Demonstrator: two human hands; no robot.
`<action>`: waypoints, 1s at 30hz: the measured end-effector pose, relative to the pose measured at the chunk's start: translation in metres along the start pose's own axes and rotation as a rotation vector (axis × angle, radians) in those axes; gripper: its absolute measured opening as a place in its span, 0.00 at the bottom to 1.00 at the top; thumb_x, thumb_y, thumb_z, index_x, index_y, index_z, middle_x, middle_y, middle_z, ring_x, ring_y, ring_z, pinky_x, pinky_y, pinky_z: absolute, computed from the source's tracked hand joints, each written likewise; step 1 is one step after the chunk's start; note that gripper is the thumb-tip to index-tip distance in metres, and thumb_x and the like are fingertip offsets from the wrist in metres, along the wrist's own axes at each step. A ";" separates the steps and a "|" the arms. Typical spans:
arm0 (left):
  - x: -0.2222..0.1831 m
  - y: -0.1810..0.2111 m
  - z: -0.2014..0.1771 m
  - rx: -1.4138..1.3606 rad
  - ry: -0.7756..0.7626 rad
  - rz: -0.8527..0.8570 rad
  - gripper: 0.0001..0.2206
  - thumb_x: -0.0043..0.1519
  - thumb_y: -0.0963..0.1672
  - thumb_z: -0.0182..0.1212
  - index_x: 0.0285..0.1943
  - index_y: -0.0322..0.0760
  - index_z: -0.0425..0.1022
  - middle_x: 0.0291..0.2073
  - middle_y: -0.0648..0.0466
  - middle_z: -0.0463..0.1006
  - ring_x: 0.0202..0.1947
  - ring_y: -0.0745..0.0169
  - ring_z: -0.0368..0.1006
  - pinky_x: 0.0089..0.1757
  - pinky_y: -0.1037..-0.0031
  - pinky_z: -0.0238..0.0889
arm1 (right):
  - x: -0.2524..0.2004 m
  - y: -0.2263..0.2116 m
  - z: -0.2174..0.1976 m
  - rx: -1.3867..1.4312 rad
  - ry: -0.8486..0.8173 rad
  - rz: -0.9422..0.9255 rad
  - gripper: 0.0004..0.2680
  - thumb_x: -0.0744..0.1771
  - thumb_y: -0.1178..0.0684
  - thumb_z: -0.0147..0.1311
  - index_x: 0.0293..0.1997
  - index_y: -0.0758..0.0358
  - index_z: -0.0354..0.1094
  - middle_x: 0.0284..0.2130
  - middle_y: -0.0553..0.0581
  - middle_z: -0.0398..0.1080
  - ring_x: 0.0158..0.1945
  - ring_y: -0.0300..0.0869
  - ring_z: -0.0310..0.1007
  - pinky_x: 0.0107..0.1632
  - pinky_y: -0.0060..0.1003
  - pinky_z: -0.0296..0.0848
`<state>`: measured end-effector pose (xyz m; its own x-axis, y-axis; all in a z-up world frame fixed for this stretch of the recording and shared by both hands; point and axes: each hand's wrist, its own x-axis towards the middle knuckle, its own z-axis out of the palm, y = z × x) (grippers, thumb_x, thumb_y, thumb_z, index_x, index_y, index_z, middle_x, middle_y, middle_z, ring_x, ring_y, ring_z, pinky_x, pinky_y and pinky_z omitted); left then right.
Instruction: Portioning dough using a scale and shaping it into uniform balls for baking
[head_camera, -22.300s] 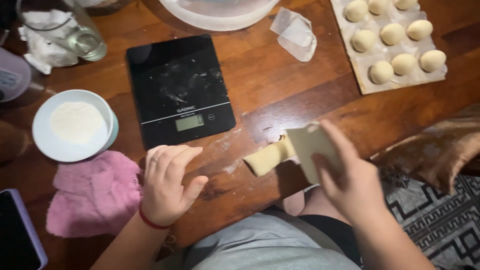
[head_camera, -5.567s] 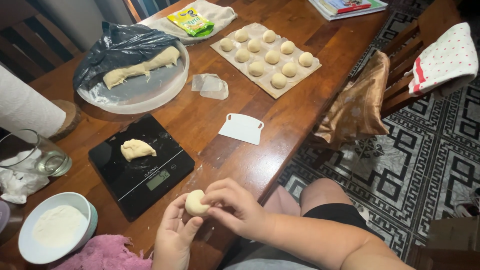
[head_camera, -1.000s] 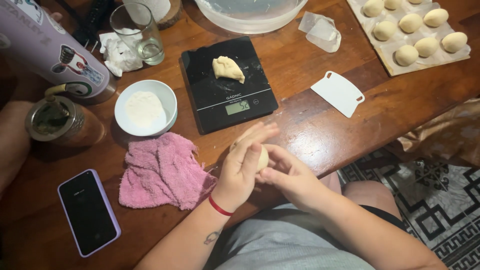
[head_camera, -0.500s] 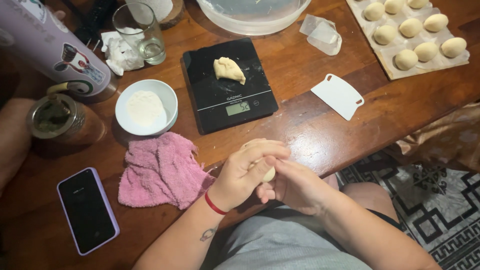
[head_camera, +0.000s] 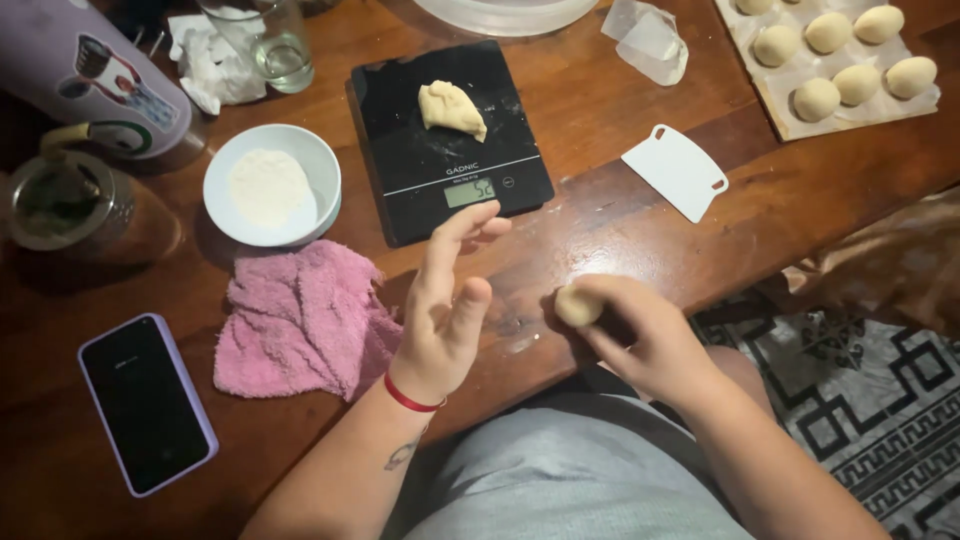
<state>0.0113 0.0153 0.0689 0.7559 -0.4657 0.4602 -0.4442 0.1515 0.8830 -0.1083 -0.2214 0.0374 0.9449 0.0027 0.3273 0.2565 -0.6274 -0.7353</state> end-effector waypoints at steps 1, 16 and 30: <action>0.000 0.001 -0.001 -0.006 0.011 -0.035 0.37 0.74 0.63 0.38 0.78 0.33 0.62 0.62 0.45 0.75 0.66 0.52 0.70 0.68 0.59 0.59 | 0.002 -0.006 -0.001 -0.095 -0.079 -0.086 0.19 0.63 0.61 0.67 0.62 0.62 0.76 0.53 0.66 0.80 0.60 0.62 0.79 0.62 0.58 0.76; 0.001 0.004 -0.002 -0.062 0.111 -0.093 0.24 0.78 0.55 0.42 0.71 0.35 0.69 0.52 0.46 0.80 0.55 0.52 0.78 0.60 0.58 0.69 | 0.003 -0.004 0.007 -0.185 -0.147 -0.258 0.18 0.68 0.56 0.59 0.68 0.64 0.73 0.57 0.69 0.77 0.61 0.63 0.78 0.64 0.61 0.74; 0.001 -0.006 0.001 -0.021 0.111 -0.094 0.19 0.78 0.51 0.47 0.68 0.36 0.71 0.48 0.47 0.82 0.52 0.53 0.81 0.55 0.58 0.73 | 0.045 0.021 -0.004 -0.355 -0.116 -0.386 0.19 0.70 0.41 0.60 0.65 0.59 0.76 0.56 0.61 0.79 0.63 0.58 0.77 0.75 0.59 0.59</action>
<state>0.0145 0.0132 0.0646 0.8426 -0.3795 0.3821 -0.3602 0.1304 0.9237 -0.0615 -0.2374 0.0386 0.8167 0.3587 0.4521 0.5245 -0.7882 -0.3220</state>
